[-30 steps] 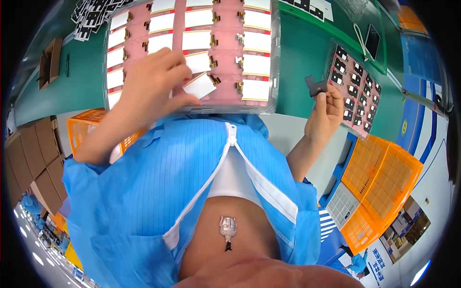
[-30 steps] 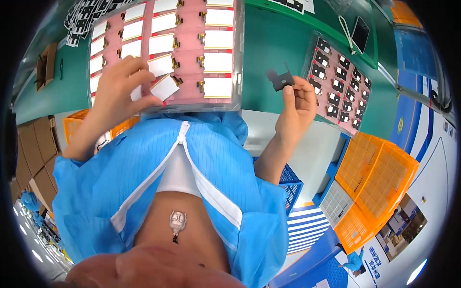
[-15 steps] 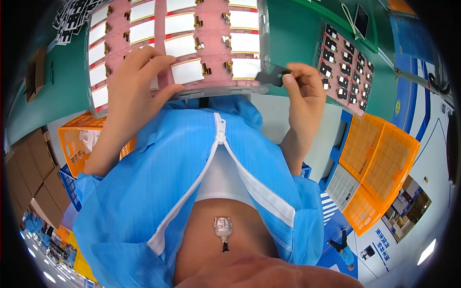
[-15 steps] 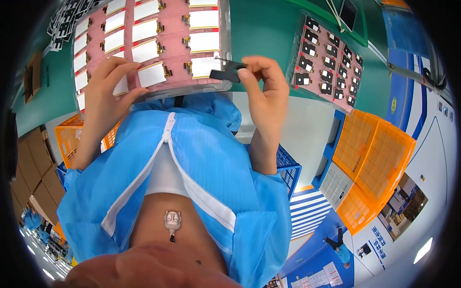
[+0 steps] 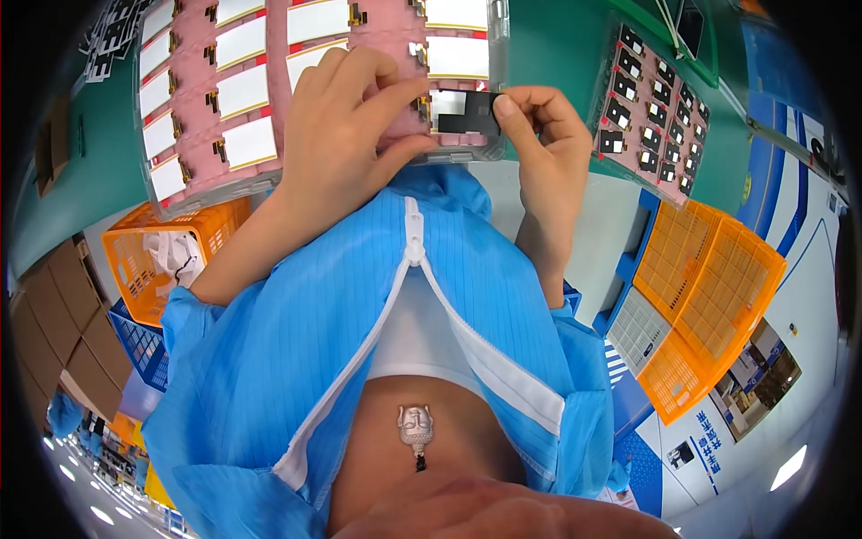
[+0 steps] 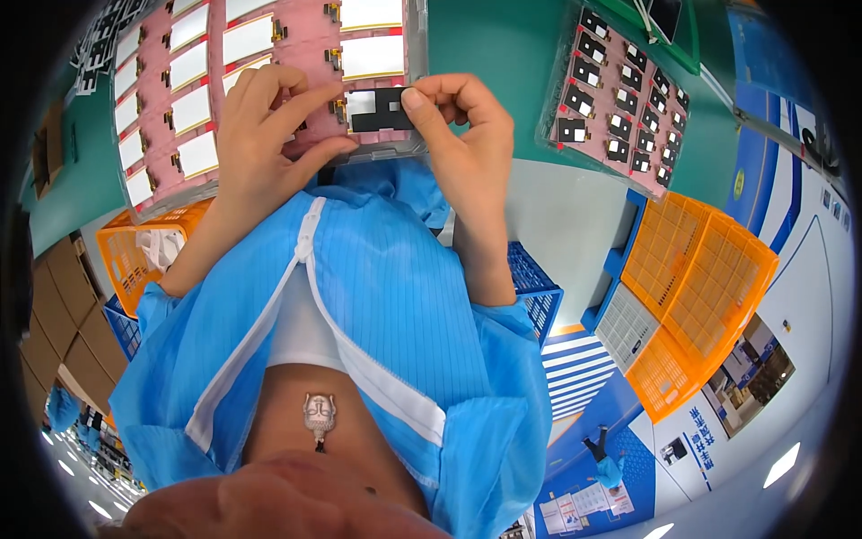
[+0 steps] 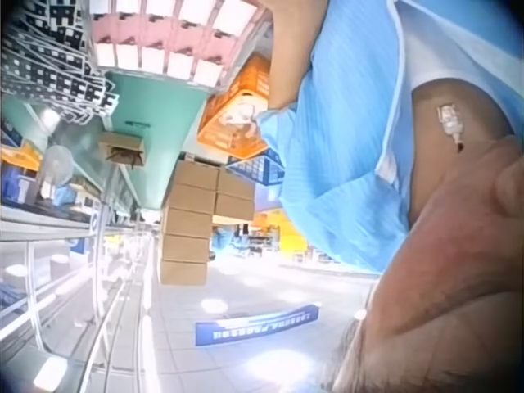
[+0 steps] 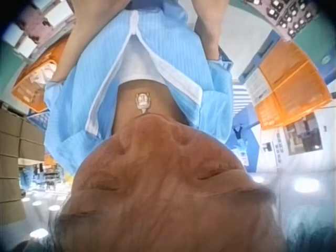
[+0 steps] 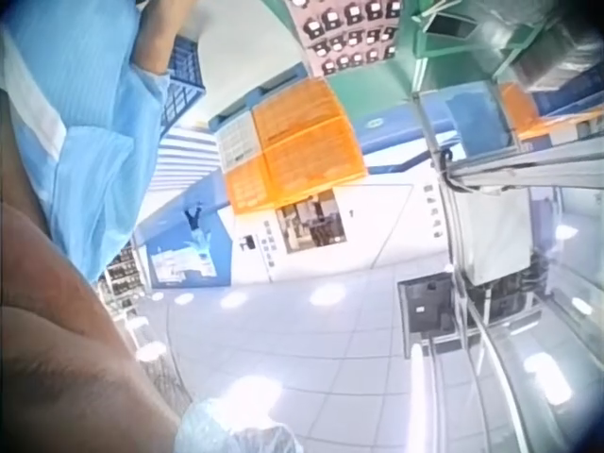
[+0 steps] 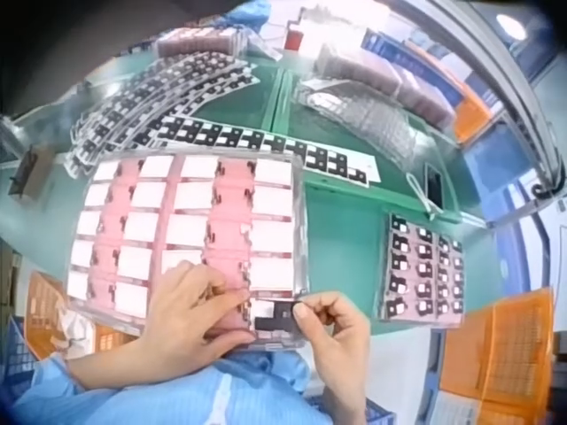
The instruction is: The person peels black labels from a strip and applies them by hand to small electronic modules arranged in a component tray.
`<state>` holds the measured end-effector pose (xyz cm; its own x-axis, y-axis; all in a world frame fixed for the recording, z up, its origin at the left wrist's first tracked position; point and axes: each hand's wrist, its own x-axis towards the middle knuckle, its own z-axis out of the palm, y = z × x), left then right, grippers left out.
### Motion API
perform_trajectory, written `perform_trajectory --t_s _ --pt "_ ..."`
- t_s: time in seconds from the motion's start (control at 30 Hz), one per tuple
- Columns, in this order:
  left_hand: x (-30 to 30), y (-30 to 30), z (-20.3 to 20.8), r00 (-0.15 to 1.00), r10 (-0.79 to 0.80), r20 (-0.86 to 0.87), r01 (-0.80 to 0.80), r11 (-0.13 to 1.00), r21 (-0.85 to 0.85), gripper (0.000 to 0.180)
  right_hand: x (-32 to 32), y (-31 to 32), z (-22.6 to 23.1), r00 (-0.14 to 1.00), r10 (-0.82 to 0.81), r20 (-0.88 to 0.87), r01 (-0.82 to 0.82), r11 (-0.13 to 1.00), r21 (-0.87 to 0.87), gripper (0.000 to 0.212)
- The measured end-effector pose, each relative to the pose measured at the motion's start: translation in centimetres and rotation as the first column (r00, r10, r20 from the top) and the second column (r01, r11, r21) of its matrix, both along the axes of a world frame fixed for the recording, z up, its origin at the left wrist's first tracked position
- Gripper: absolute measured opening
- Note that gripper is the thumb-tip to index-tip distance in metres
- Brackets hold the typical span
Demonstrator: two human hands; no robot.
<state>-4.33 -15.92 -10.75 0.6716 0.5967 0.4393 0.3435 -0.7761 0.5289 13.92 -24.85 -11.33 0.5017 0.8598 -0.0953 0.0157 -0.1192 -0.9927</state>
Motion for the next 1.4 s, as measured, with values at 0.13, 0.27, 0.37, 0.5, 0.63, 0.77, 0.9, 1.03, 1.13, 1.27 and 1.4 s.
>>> perform_trajectory --t_s 0.13,0.27,0.37,0.5,0.63,0.77,0.9,1.03,1.13,1.27,1.4 --pt "0.04 0.12 -0.22 1.0 -0.007 0.015 0.008 0.999 -0.032 0.049 -0.13 0.11 -0.18 1.0 -0.006 -0.013 0.006 1.0 -0.004 0.011" --pt "0.14 0.16 -0.09 1.0 -0.015 0.003 0.015 1.0 -0.026 0.05 -0.07 0.13 -0.27 1.0 0.005 0.006 -0.005 1.0 -0.014 0.012" --pt "0.17 0.17 -0.17 1.0 -0.017 0.015 0.018 0.999 -0.033 0.05 -0.01 0.07 -0.36 0.999 0.002 0.045 -0.001 1.0 -0.021 0.012" --pt "0.19 0.17 -0.24 1.0 -0.018 0.024 0.019 0.999 -0.044 0.05 -0.1 0.09 -0.22 0.998 -0.003 0.062 0.005 1.0 -0.025 0.012" --pt "0.37 0.16 -0.3 0.999 0.001 0.048 0.002 0.998 -0.062 0.045 -0.12 0.08 -0.16 0.998 0.002 0.058 0.0 0.999 -0.033 0.012" --pt "0.2 0.21 -0.36 0.999 -0.007 0.043 0.01 0.997 -0.076 0.047 -0.12 0.08 -0.09 0.999 0.006 0.047 -0.004 0.999 -0.033 0.012" --pt "0.18 0.25 -0.36 0.999 -0.018 0.036 0.021 0.997 -0.076 0.048 -0.27 0.07 -0.21 0.997 -0.006 0.072 0.009 0.999 -0.035 0.012" --pt "0.16 0.23 -0.34 0.999 -0.027 0.028 0.029 0.996 -0.086 0.047 -0.33 -0.02 -0.39 0.996 -0.011 0.084 0.013 1.0 -0.019 0.012" --pt "0.23 0.16 -0.1 0.999 -0.017 0.028 0.02 0.995 -0.095 0.047 -0.32 -0.01 -0.51 0.992 -0.003 0.123 0.004 1.0 -0.008 0.013" --pt "0.19 0.17 0.01 1.0 -0.004 -0.004 0.004 0.996 -0.09 0.046 -0.42 0.0 -0.46 0.99 -0.015 0.137 0.014 1.0 0.006 0.013" --pt "0.22 0.26 0.0 1.0 -0.009 -0.011 0.008 0.996 -0.084 0.046 -0.35 -0.04 -0.66 0.987 -0.017 0.159 0.017 1.0 -0.002 0.013"
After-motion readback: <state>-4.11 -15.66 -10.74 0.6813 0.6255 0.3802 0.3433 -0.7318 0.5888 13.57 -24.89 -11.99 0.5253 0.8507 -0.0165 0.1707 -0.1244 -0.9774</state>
